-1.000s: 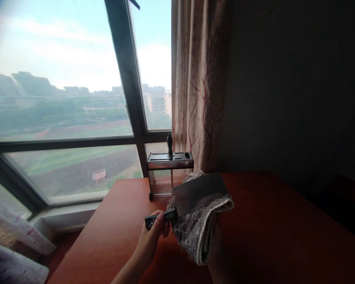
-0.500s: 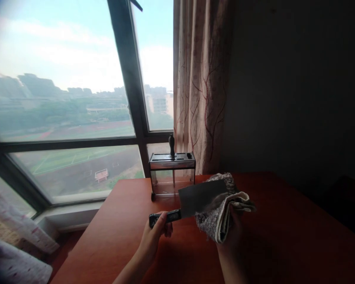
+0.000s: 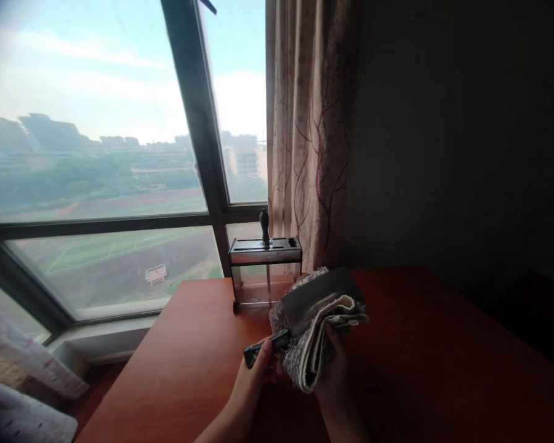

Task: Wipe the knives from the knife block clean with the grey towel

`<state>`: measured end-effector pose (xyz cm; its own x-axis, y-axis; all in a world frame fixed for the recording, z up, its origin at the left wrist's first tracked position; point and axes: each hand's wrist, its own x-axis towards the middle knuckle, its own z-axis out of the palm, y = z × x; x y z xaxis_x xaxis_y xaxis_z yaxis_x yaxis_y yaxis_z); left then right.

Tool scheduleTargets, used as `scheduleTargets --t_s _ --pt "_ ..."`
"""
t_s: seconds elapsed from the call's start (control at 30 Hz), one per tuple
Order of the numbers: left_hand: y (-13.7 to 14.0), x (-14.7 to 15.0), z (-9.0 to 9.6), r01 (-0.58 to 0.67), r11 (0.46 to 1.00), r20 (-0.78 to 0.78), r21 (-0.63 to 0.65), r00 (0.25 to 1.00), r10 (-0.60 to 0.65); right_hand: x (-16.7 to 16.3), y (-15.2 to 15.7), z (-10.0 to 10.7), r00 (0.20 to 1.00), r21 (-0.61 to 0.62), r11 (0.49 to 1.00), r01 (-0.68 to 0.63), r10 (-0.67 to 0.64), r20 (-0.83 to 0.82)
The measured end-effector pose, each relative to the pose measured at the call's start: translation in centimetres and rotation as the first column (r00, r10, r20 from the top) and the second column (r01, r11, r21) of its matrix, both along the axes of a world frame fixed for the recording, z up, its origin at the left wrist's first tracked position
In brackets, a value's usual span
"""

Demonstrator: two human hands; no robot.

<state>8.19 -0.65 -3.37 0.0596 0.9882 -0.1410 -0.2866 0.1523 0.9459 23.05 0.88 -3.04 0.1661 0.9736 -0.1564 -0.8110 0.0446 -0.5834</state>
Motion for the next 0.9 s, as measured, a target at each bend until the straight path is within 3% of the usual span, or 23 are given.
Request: scheduleTargets --t_s 0.13,0.33,0.63,0.8,0.9 --pt "-0.5 -0.1 0.3 0.006 0.998 -0.021 0.064 1.000 -0.005 -2.0 -0.3 -0.1 0.993 -0.092 0.992 -0.090 0.083 -0.077" --pt "-0.5 -0.6 0.9 0.066 0.986 -0.111 0.151 0.993 -0.050 -2.6 -0.2 0.3 0.993 -0.084 0.989 -0.119 0.116 -0.037" --pt "-0.9 -1.0 3.0 0.163 0.915 -0.347 0.370 0.937 -0.027 1.6 1.7 1.2 0.999 0.020 0.999 0.039 -0.039 -0.015" --pt "-0.8 -1.3 2.3 0.227 0.915 -0.419 0.335 0.905 -0.071 5.6 1.9 1.5 0.977 0.053 0.976 0.213 -0.214 -0.002" --pt "-0.9 -1.1 1.3 0.250 0.930 -0.375 0.271 0.917 -0.137 6.4 1.8 1.5 0.958 0.058 0.957 0.286 -0.284 -0.033"
